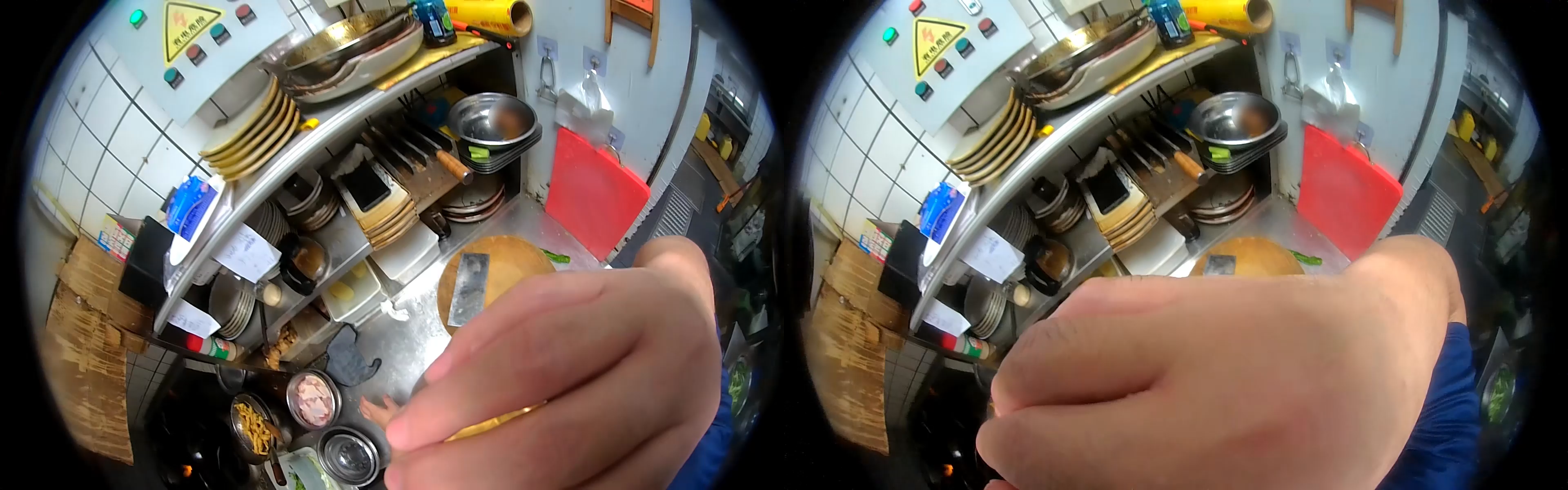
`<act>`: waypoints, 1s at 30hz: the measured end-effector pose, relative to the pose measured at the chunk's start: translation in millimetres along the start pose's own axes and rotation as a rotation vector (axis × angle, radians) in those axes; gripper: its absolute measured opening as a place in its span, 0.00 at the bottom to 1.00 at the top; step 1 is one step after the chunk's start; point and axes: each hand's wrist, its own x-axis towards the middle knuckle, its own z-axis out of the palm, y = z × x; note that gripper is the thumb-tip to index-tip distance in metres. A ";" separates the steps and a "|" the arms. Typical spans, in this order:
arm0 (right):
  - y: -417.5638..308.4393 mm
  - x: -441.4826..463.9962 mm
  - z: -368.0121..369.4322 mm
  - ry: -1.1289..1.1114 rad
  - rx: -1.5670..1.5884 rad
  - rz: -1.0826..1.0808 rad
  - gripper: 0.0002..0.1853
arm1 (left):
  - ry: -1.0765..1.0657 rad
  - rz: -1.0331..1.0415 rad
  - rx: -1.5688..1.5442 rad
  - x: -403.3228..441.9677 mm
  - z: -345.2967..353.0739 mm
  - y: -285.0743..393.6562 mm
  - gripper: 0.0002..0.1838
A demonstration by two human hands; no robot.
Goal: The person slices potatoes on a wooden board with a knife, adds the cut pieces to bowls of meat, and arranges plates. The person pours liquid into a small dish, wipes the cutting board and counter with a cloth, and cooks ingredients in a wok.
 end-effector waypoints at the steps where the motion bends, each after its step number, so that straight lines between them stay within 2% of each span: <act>1: -2.2 2.4 0.9 -0.009 -0.003 -0.012 0.15 | 0.015 0.008 0.008 1.4 1.8 -1.2 0.37; 7: -15.2 24.6 -7.4 -0.041 -0.096 -0.055 0.15 | 0.031 0.021 -0.051 9.6 -31.3 33.5 0.36; 13: -26.4 49.1 -17.1 -0.071 -0.182 -0.098 0.15 | -0.143 0.117 -0.099 19.5 -41.6 29.7 0.36; 20: -34.4 65.8 -23.9 -0.097 -0.246 -0.100 0.16 | -0.097 0.040 -0.135 24.2 -27.9 46.3 0.36; 25: -19.6 60.6 -8.8 -0.140 -0.198 -0.023 0.17 | -0.043 0.070 -0.140 40.1 -19.8 44.5 0.37; 30: 15.1 23.7 36.8 -0.228 -0.003 0.165 0.17 | 0.016 0.147 -0.185 68.9 -1.4 35.5 0.39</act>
